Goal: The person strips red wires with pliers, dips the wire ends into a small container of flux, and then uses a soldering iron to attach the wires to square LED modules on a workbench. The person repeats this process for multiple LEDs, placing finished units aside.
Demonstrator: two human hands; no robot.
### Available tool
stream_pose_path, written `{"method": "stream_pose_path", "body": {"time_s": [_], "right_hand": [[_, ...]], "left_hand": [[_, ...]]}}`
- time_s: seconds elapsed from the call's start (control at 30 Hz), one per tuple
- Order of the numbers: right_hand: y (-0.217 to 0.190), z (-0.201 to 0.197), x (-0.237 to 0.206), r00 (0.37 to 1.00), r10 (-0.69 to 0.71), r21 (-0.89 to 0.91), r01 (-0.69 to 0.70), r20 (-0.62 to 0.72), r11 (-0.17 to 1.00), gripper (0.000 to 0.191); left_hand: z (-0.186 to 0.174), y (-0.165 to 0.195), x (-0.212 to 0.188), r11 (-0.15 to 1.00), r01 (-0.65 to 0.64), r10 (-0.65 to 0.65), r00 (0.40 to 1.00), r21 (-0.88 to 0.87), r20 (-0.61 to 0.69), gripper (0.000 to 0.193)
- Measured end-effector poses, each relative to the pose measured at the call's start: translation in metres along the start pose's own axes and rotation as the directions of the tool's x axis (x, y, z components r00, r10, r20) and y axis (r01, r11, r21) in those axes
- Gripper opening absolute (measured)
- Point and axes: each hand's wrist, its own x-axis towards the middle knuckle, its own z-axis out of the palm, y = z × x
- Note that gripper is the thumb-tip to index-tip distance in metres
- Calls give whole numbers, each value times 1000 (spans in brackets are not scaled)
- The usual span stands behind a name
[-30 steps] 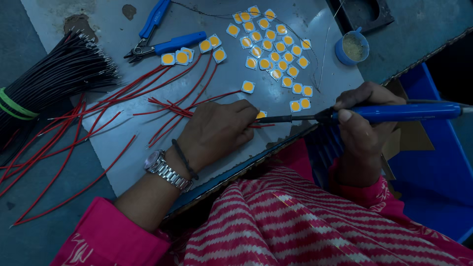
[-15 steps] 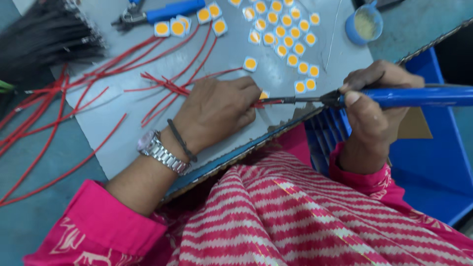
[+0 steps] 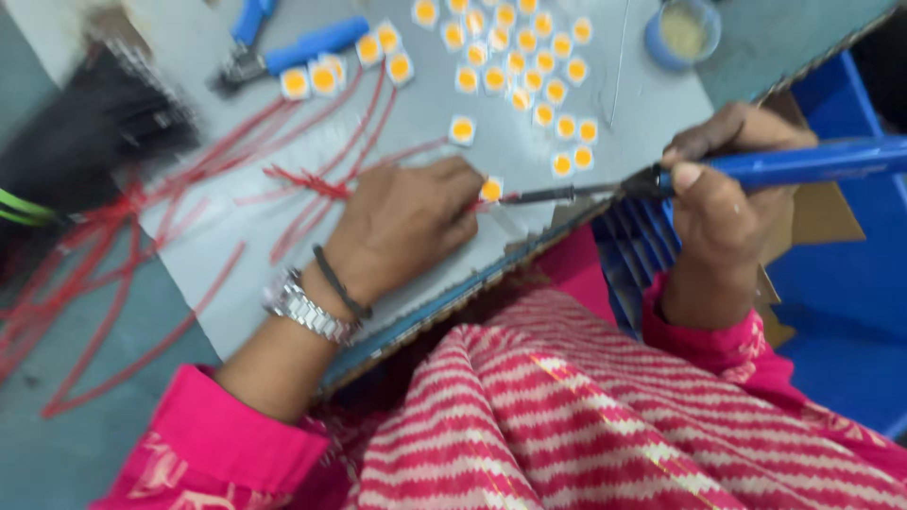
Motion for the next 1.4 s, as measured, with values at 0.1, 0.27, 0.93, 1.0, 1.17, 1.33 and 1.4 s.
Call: {"method": "stream_pose_path", "body": {"time_s": [0.1,0.27,0.93,1.0,1.17,1.33,1.4], "right_hand": [[-5,-3,5,999,33,47,-33,-1,998,26],[-8,0,5,997,74,62,-73,-16,995,25],[-7,6,9,991,68,-20,-66,113,998,26],[-7,4,10,994,65,26,-68,93,997,26],[-8,1,10,995,68,59,-72,69,996,25],[-10,1,13,997,78,44,-78,5,996,26],[-9,3,18,995,77,55,-73,-60,996,27]], "left_hand": [[-7,6,5,1000,22,-22,1000,2,12,16],[-5,6,4,999,42,-42,999,-1,27,16],[-7,9,6,998,58,-58,997,7,54,19],[-7,9,7,998,60,-60,997,4,45,18],[-6,8,7,998,58,-59,997,16,42,16],[-6,9,7,998,70,-70,997,-5,40,17],[-8,9,8,998,57,-57,998,-12,23,17]]}}
